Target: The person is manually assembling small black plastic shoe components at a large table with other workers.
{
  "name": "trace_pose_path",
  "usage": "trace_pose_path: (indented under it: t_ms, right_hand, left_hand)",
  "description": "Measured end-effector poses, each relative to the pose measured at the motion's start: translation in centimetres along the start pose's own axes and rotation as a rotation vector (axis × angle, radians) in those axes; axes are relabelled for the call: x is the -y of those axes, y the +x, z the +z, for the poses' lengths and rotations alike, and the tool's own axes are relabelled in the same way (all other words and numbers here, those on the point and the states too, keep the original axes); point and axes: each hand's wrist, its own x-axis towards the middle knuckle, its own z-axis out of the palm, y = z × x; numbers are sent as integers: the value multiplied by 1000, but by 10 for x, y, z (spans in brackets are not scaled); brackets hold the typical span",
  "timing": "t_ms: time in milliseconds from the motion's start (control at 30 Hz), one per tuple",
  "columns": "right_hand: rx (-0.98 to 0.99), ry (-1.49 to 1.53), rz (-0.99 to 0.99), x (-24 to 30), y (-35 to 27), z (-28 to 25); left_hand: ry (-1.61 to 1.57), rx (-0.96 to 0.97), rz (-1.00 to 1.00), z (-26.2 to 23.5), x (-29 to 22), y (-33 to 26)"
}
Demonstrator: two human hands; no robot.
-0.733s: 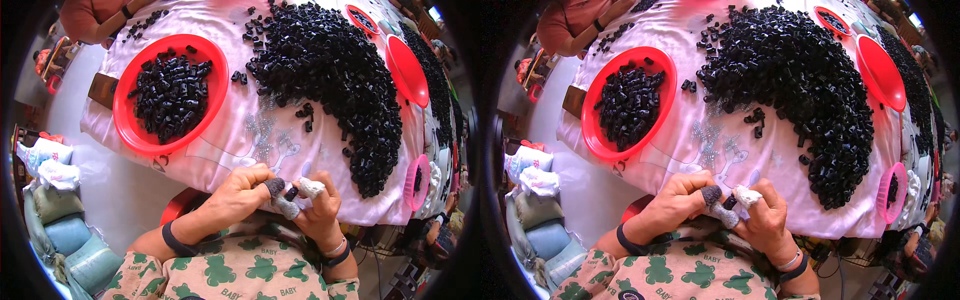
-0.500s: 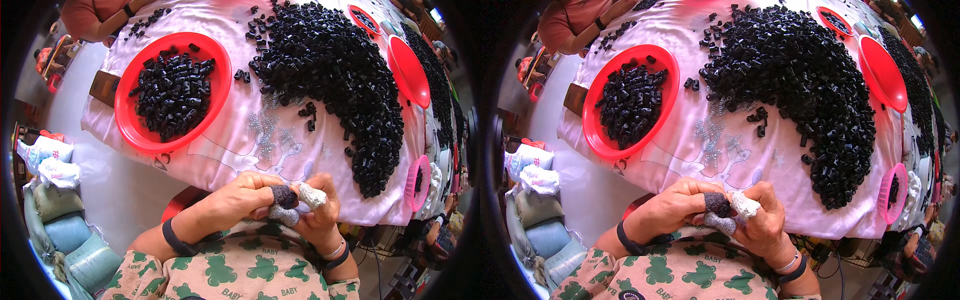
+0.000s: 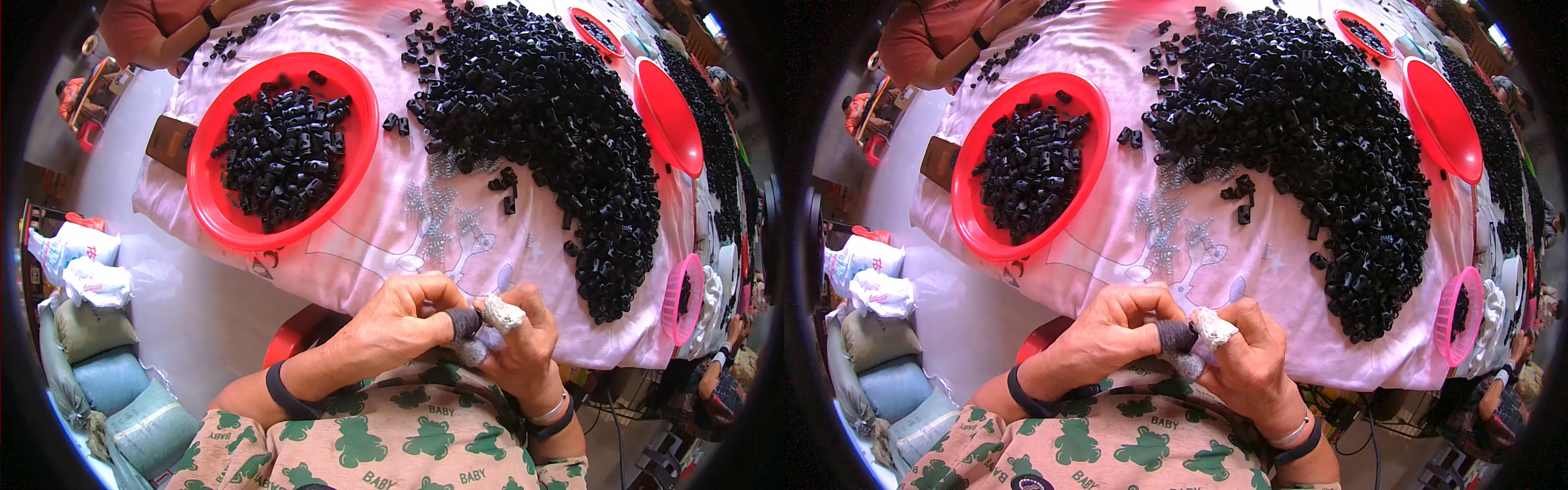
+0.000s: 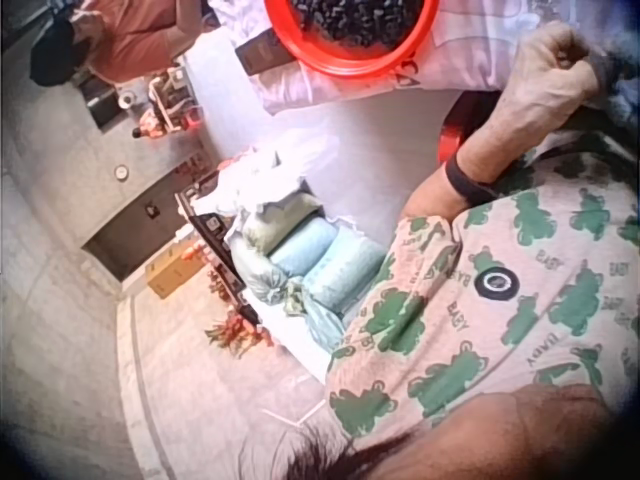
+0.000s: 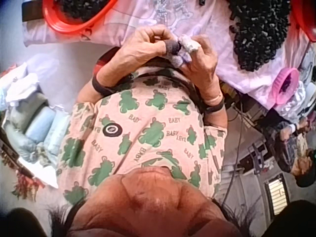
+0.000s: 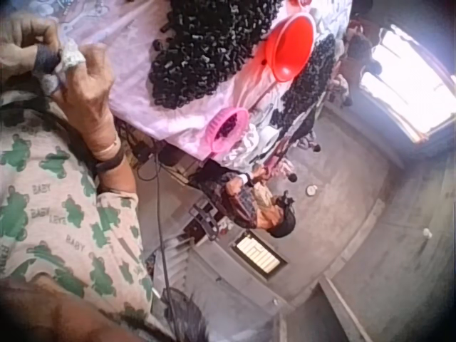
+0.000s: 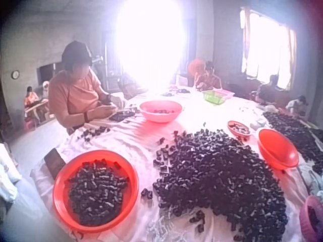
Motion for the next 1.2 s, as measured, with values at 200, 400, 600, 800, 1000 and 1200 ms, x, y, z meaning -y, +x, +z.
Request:
trace_pose_path:
  t_ms: [200,400,600,800,1000,1200]
  right_hand:
    - [-45,10,33,-1,-3,5]
    - [-30,-11,19,-3,-7,5]
    - [-7,35,-26,0,-5,2]
    - [-18,44,144,-2,-6,0]
    - [-66,-2,113,-10,-2,-1]
    - [-101,-120,210,-14,-2,-6]
  left_hand:
    - [-149,-37,-29,-8,2,1]
    - [-110,-2,-67,-7,-1,-1]
    - [209,170,36,-4,-5,0]
    - [-261,-172,165,-18,-20,-12]
    - [-765,-297,600,-86,-48,-19]
    - [-627,-372,388,-48,-29,-8]
